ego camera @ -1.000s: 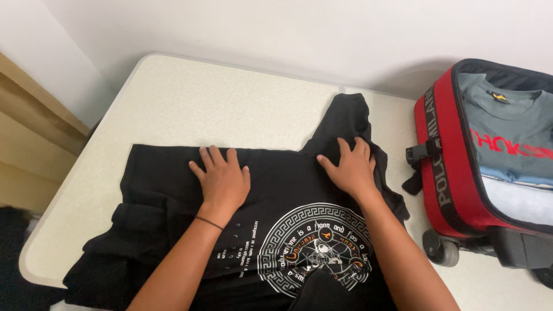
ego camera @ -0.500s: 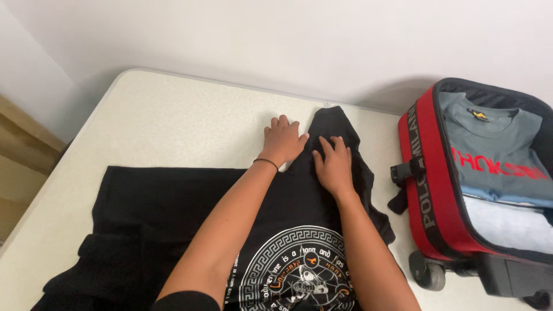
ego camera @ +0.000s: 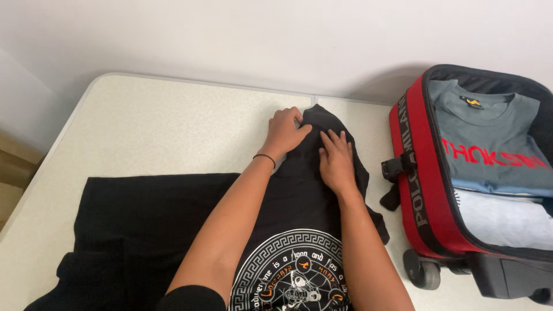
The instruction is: The person folds a grey t-shirt on a white table and places it into a red and black suitcase, then picks up a black t-shirt and begins folding it on the same surface.
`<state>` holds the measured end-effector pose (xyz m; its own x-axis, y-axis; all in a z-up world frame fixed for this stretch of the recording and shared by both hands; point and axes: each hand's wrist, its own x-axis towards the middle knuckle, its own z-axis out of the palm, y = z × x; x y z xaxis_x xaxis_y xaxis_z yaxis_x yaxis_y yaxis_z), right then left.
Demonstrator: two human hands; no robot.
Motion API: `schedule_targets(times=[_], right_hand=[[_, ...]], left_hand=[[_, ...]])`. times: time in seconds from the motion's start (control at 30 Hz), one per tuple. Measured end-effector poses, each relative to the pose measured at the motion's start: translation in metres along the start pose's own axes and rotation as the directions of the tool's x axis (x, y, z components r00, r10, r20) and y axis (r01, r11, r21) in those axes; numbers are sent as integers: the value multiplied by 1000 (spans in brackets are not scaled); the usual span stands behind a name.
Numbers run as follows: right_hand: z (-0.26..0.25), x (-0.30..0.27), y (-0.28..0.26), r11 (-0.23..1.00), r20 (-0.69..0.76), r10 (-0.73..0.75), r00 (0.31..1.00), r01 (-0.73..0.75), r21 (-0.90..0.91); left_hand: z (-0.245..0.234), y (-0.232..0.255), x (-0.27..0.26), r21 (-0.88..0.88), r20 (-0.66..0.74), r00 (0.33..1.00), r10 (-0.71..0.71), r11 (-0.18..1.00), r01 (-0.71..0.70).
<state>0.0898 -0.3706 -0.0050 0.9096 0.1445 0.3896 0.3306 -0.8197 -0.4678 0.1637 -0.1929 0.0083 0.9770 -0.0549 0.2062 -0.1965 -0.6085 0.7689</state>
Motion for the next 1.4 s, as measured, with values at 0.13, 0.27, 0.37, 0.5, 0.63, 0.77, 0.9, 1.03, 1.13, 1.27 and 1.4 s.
schedule_targets(times=[0.13, 0.27, 0.37, 0.5, 0.63, 0.77, 0.9, 1.03, 1.13, 1.27, 1.4], right_hand=[[5, 4, 0, 998, 48, 38, 998, -35, -55], [6, 6, 1, 989, 90, 82, 993, -70, -127], [4, 9, -1, 977, 141, 150, 979, -125, -171], [2, 14, -3, 966, 169, 169, 971, -129, -225], [-2, 18, -6, 949, 212, 234, 949, -175, -263], [-5, 20, -12, 959, 153, 223, 963, -187, -215], [-10, 8, -11, 996, -91, 45, 995, -51, -68], [-16, -8, -17, 995, -67, -22, 998, 15, -101], [-18, -19, -23, 987, -25, -81, 996, 77, -144], [-21, -34, -30, 984, 23, -73, 997, 76, -161], [-26, -60, -40, 984, 85, -38, 996, 52, -169]], left_hand=[[1, -12, 4, -277, 126, 989, -72, 955, 104], [-6, -17, 14, -337, -56, 981, 185, 921, -193], [-29, -1, 14, -262, 141, 989, 34, 965, 4], [-63, 24, 12, 27, 188, 976, 108, 993, -115], [-78, 32, 15, 339, 8, 952, 305, 895, -290], [-86, 29, -10, 325, -189, 847, 498, 845, -424], [-98, 16, -69, 365, -177, 868, 463, 850, -379], [-118, 0, -134, 401, -72, 906, 418, 843, -357], [-127, -5, -169, 429, -2, 940, 341, 849, -307], [-130, -7, -196, 463, 42, 948, 315, 835, -298], [-124, 2, -223, 457, 12, 949, 315, 843, -286]])
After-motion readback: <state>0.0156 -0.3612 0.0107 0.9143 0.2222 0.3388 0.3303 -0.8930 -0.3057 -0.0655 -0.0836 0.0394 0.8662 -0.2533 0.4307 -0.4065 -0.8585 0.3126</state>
